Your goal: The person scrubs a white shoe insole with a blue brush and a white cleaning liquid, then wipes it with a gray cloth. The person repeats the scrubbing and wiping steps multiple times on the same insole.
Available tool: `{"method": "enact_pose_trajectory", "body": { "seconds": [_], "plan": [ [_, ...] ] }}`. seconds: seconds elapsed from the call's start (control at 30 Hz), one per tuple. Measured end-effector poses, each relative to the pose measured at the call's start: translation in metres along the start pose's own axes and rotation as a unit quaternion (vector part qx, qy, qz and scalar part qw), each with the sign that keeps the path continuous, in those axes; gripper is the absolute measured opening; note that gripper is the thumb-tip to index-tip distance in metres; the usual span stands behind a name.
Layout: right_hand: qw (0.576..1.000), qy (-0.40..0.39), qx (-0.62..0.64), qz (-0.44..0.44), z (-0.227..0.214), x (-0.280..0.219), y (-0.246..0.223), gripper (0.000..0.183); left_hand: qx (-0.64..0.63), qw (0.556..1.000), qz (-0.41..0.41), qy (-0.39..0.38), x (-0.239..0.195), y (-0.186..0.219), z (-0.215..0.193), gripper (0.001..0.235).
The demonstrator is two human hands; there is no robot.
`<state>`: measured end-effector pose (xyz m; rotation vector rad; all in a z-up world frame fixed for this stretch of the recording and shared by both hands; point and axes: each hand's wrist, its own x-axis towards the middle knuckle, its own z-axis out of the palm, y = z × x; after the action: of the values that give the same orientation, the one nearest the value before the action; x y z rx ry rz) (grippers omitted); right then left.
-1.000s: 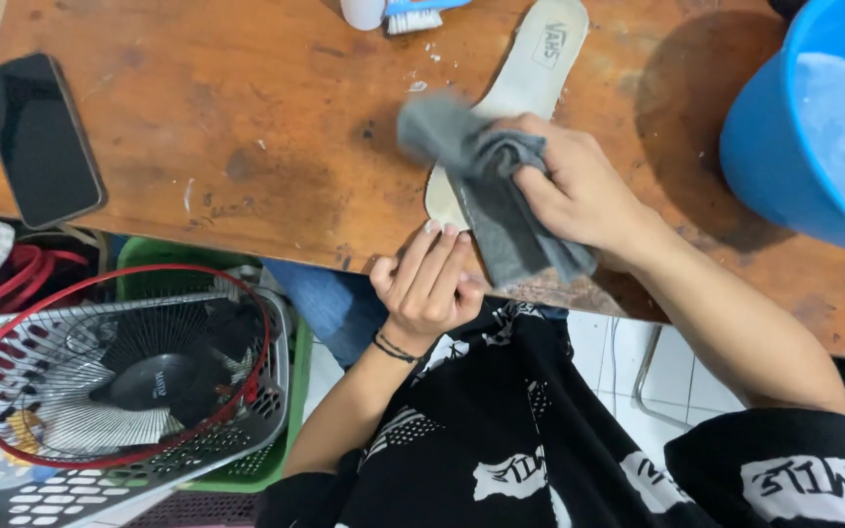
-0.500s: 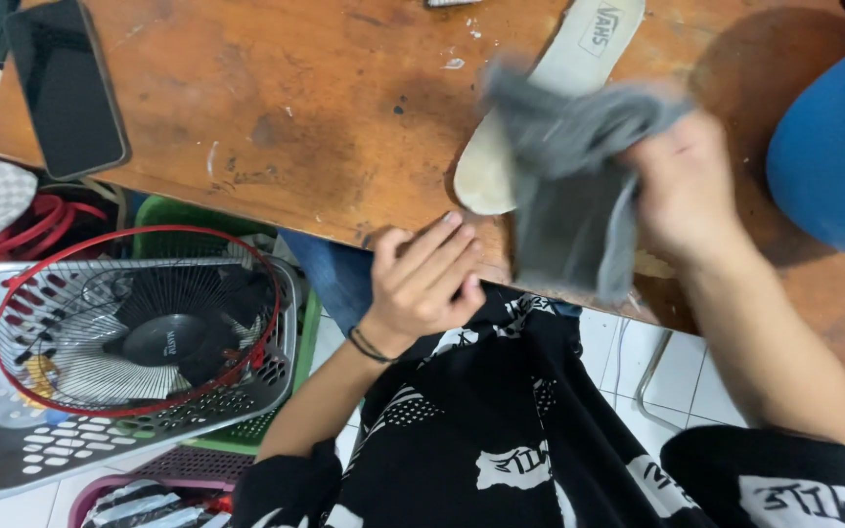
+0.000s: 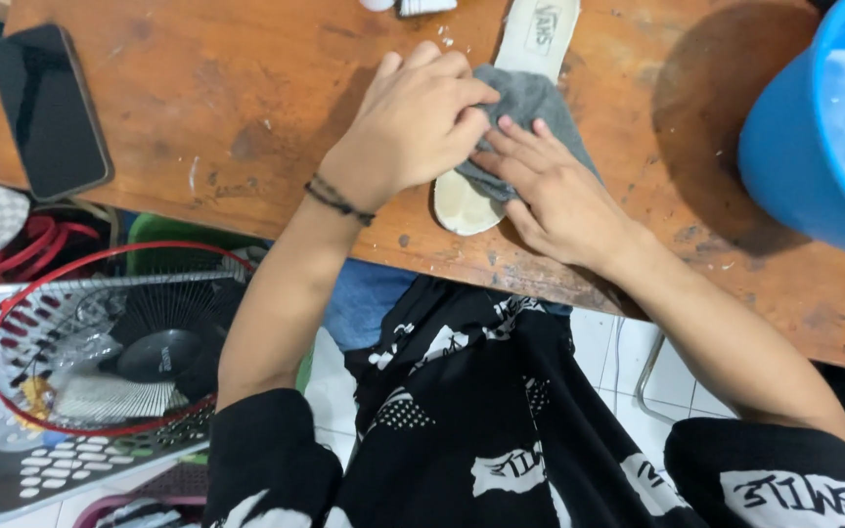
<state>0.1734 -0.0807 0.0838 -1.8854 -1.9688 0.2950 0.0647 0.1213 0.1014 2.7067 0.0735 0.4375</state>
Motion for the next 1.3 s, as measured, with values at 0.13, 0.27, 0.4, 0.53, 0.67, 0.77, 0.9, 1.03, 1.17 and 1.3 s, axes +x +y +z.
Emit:
{"method": "enact_pose_trajectory", "body": {
  "seconds": [0.13,0.27,0.4,0.53,0.67,0.77,0.9,1.03,1.17,1.3],
  "plan": [
    [0.999,0.023,0.015,-0.025,-0.002,0.001,-0.001,0.049,0.060,0.998,-0.005,0.010,0.035,-0.004,0.017,0.031],
    [0.999,0.024,0.012,-0.035,0.002,-0.002,-0.001,0.047,0.034,0.997,-0.051,-0.038,0.054,-0.003,0.017,0.053],
    [0.989,0.048,0.093,-0.104,0.000,-0.005,-0.036,0.050,0.012,0.971,-0.169,-0.167,0.063,0.003,0.011,0.075],
    [0.916,-0.113,0.345,-0.172,0.000,-0.032,-0.087,0.052,0.019,0.967,-0.176,-0.184,0.056,0.010,0.008,0.070],
    [0.920,-0.054,0.388,-0.025,-0.045,-0.034,-0.036,0.023,0.011,0.976,-0.147,-0.161,0.027,0.015,0.007,0.050],
    [0.925,0.320,0.131,0.157,-0.066,-0.025,0.008,0.024,0.226,0.968,-0.013,0.113,-0.019,0.027,0.023,0.025],
    [0.949,0.294,0.101,0.047,-0.049,0.009,-0.003,0.034,0.189,0.974,-0.050,0.115,-0.061,0.085,0.017,0.033],
    [0.992,0.056,-0.105,0.046,0.003,0.010,0.000,0.048,0.155,0.967,-0.037,0.201,-0.076,0.092,0.052,0.038],
    [0.981,0.082,-0.174,0.004,-0.001,0.035,0.062,0.040,0.161,0.967,-0.038,0.192,-0.077,0.094,0.055,0.033],
    [0.959,0.165,-0.227,0.051,-0.023,0.049,0.127,0.052,0.209,0.971,-0.051,0.108,-0.074,0.094,0.040,0.027]
  ]
}}
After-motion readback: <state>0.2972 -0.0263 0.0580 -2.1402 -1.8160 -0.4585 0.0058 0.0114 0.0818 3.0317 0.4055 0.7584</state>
